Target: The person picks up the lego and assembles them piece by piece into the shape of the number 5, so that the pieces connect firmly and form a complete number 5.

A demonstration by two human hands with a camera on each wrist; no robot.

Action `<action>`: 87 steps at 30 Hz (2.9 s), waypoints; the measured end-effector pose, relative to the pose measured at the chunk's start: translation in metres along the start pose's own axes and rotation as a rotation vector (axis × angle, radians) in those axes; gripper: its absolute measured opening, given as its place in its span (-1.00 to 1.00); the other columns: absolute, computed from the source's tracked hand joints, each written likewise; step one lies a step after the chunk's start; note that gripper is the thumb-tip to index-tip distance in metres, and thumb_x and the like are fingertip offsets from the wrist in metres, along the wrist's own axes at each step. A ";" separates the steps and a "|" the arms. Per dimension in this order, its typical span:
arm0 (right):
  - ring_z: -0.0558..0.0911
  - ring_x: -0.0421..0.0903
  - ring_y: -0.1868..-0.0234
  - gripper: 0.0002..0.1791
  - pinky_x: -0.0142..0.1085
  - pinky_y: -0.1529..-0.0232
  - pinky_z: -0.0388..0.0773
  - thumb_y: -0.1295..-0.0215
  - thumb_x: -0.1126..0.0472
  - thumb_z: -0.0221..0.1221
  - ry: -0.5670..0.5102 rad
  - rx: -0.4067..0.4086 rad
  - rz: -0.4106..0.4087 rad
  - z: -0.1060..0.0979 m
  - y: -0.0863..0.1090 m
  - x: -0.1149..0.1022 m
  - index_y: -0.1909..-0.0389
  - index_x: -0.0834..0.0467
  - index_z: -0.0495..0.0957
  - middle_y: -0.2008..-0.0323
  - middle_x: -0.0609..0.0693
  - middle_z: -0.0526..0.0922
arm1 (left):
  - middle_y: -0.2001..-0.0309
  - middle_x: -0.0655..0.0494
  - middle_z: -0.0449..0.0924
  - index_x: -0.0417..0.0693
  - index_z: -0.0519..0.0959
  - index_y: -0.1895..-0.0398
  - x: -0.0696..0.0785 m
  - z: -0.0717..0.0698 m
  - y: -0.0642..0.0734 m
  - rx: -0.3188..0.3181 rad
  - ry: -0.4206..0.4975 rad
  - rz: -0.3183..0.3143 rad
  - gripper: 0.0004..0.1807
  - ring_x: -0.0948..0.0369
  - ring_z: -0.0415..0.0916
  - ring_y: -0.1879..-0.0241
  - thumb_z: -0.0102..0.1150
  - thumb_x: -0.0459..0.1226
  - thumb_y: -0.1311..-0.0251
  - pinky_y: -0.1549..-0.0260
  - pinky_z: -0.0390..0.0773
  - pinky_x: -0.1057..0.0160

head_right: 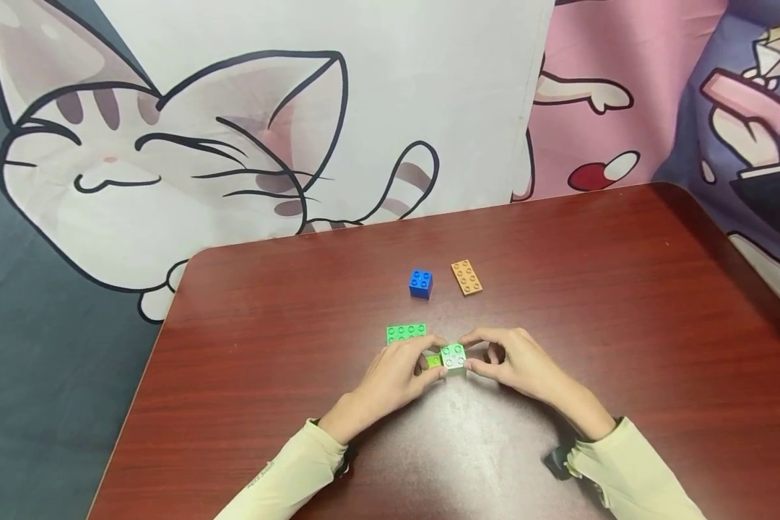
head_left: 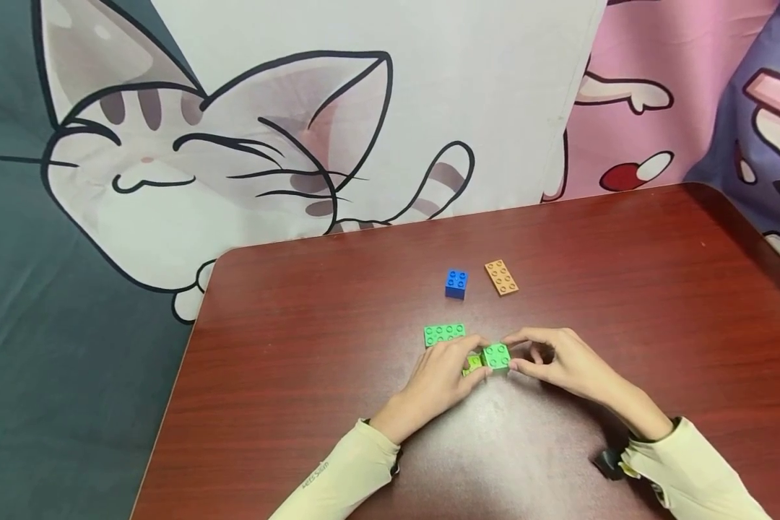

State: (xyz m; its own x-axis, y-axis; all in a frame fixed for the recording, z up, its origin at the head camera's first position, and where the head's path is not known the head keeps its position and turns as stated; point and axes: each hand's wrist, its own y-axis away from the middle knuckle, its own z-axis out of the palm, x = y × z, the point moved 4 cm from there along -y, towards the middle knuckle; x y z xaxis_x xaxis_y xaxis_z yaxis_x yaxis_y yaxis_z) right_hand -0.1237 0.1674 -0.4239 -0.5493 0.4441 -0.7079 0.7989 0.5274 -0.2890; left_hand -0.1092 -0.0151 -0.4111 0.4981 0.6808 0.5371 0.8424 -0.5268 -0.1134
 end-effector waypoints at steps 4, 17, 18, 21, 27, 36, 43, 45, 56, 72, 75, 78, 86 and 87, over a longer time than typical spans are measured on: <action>0.30 -0.39 0.66 -0.73 -0.50 0.68 0.26 -0.01 0.24 0.38 0.001 -0.008 0.020 0.003 0.001 -0.002 0.24 -0.04 0.59 0.69 -0.31 0.32 | 0.12 0.21 0.60 0.03 0.51 -0.06 0.000 -0.007 0.000 -0.064 -0.053 0.019 -0.58 0.32 0.50 0.17 0.27 -0.12 -0.12 0.22 0.50 0.35; 0.44 -0.34 0.51 -0.71 -0.47 0.50 0.39 -0.04 0.28 0.35 0.077 0.059 0.011 -0.025 -0.018 -0.032 0.17 0.10 0.61 0.48 -0.29 0.52 | 0.13 0.10 0.47 -0.04 0.49 -0.10 -0.049 -0.039 0.009 -0.074 -0.191 -0.193 -0.45 0.18 0.32 0.23 0.36 -0.08 -0.02 0.36 0.44 0.24; 0.46 -0.34 0.49 -0.72 -0.47 0.46 0.41 -0.06 0.29 0.34 0.081 0.065 0.010 -0.030 -0.022 -0.035 0.16 0.08 0.61 0.45 -0.30 0.54 | 0.16 0.11 0.47 -0.04 0.50 -0.07 -0.051 -0.038 0.009 -0.084 -0.207 -0.194 -0.48 0.17 0.32 0.24 0.35 -0.10 -0.02 0.36 0.44 0.23; 0.48 -0.32 0.41 -0.72 -0.48 0.33 0.42 -0.09 0.26 0.32 0.092 0.067 0.014 -0.038 -0.033 -0.041 0.14 0.04 0.61 0.36 -0.28 0.58 | 0.24 0.14 0.46 -0.03 0.52 0.03 -0.055 -0.035 0.008 -0.095 -0.250 -0.185 -0.59 0.17 0.34 0.24 0.33 -0.14 -0.05 0.34 0.46 0.21; 0.55 -0.21 0.32 -0.55 -0.23 0.26 0.52 -0.01 0.10 0.37 0.175 -0.191 0.058 -0.019 -0.040 -0.041 0.08 0.20 0.55 0.20 -0.06 0.62 | 0.21 0.12 0.49 -0.08 0.52 0.03 -0.054 -0.038 0.004 -0.084 -0.254 -0.166 -0.62 0.15 0.39 0.19 0.29 -0.15 -0.10 0.28 0.49 0.18; 0.52 -0.23 0.43 -0.66 -0.32 0.40 0.46 0.13 0.37 0.35 0.161 -0.317 0.055 0.005 -0.042 -0.035 0.30 0.06 0.49 0.42 -0.22 0.50 | 0.17 0.12 0.50 -0.09 0.50 -0.03 -0.051 -0.043 0.000 -0.082 -0.234 -0.148 -0.59 0.17 0.40 0.16 0.23 -0.10 -0.16 0.19 0.48 0.19; 0.56 -0.23 0.39 -0.59 -0.27 0.35 0.51 0.10 0.23 0.41 0.159 -0.321 0.062 0.004 -0.038 -0.035 0.19 0.15 0.51 0.31 -0.14 0.57 | 0.20 0.14 0.51 -0.04 0.51 -0.02 -0.045 -0.045 0.001 -0.079 -0.210 -0.132 -0.60 0.21 0.38 0.18 0.22 -0.08 -0.16 0.24 0.47 0.22; 0.58 -0.20 0.33 -0.50 -0.22 0.29 0.53 0.09 0.13 0.43 0.185 -0.284 0.060 -0.001 -0.037 -0.037 0.12 0.20 0.50 0.25 -0.07 0.60 | 0.20 0.14 0.51 -0.05 0.50 -0.02 -0.042 -0.047 0.001 -0.074 -0.214 -0.118 -0.59 0.20 0.38 0.19 0.23 -0.08 -0.16 0.24 0.47 0.23; 0.61 -0.17 0.27 -0.60 -0.12 0.26 0.56 -0.03 0.24 0.35 0.195 -0.103 -0.040 -0.016 -0.040 -0.040 0.07 0.20 0.52 0.21 -0.01 0.63 | 0.24 0.18 0.48 -0.04 0.51 0.07 -0.015 -0.056 0.001 -0.057 -0.232 0.009 -0.63 0.25 0.33 0.26 0.26 -0.07 -0.12 0.32 0.42 0.33; 0.55 -0.33 0.35 -0.76 -0.28 0.37 0.55 -0.16 0.14 0.28 0.099 -0.205 -0.032 -0.017 -0.033 -0.038 0.17 0.12 0.58 0.34 -0.25 0.59 | 0.17 0.23 0.54 0.02 0.56 0.06 -0.011 -0.044 0.002 -0.145 -0.171 0.049 -0.65 0.30 0.41 0.16 0.26 -0.06 -0.12 0.19 0.46 0.32; 0.56 -0.31 0.34 -0.76 -0.26 0.35 0.55 -0.12 0.17 0.31 0.117 -0.218 -0.046 -0.016 -0.034 -0.037 0.19 0.11 0.57 0.34 -0.23 0.59 | 0.18 0.23 0.53 0.02 0.55 0.07 -0.011 -0.043 0.002 -0.150 -0.172 0.054 -0.65 0.30 0.42 0.17 0.27 -0.07 -0.11 0.19 0.46 0.32; 0.57 -0.29 0.35 -0.79 -0.26 0.35 0.56 -0.11 0.19 0.31 0.131 -0.222 -0.058 -0.015 -0.034 -0.038 0.22 0.11 0.57 0.34 -0.23 0.59 | 0.19 0.24 0.53 0.02 0.55 0.07 -0.011 -0.042 0.002 -0.159 -0.165 0.053 -0.65 0.31 0.42 0.18 0.28 -0.07 -0.10 0.18 0.45 0.33; 0.55 -0.28 0.39 -0.79 -0.28 0.39 0.55 -0.04 0.22 0.35 0.153 -0.208 -0.092 -0.017 -0.033 -0.041 0.28 0.07 0.58 0.34 -0.26 0.58 | 0.24 0.28 0.50 0.03 0.55 0.08 -0.010 -0.039 0.001 -0.180 -0.120 0.052 -0.65 0.35 0.39 0.22 0.31 -0.08 -0.07 0.16 0.43 0.36; 0.55 -0.29 0.40 -0.78 -0.28 0.40 0.54 -0.02 0.23 0.36 0.158 -0.204 -0.098 -0.017 -0.033 -0.041 0.28 0.06 0.58 0.35 -0.26 0.58 | 0.24 0.29 0.49 0.03 0.55 0.09 -0.010 -0.039 0.000 -0.181 -0.119 0.054 -0.65 0.36 0.39 0.22 0.31 -0.08 -0.07 0.16 0.43 0.36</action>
State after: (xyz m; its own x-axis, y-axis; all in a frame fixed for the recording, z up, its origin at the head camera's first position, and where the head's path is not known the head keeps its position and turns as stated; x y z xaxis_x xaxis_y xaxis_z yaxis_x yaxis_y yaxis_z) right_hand -0.1316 0.1441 -0.3747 -0.6659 0.4824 -0.5691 0.6829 0.7013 -0.2046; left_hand -0.1217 -0.0416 -0.3839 0.5710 0.6988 0.4308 0.7688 -0.6393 0.0180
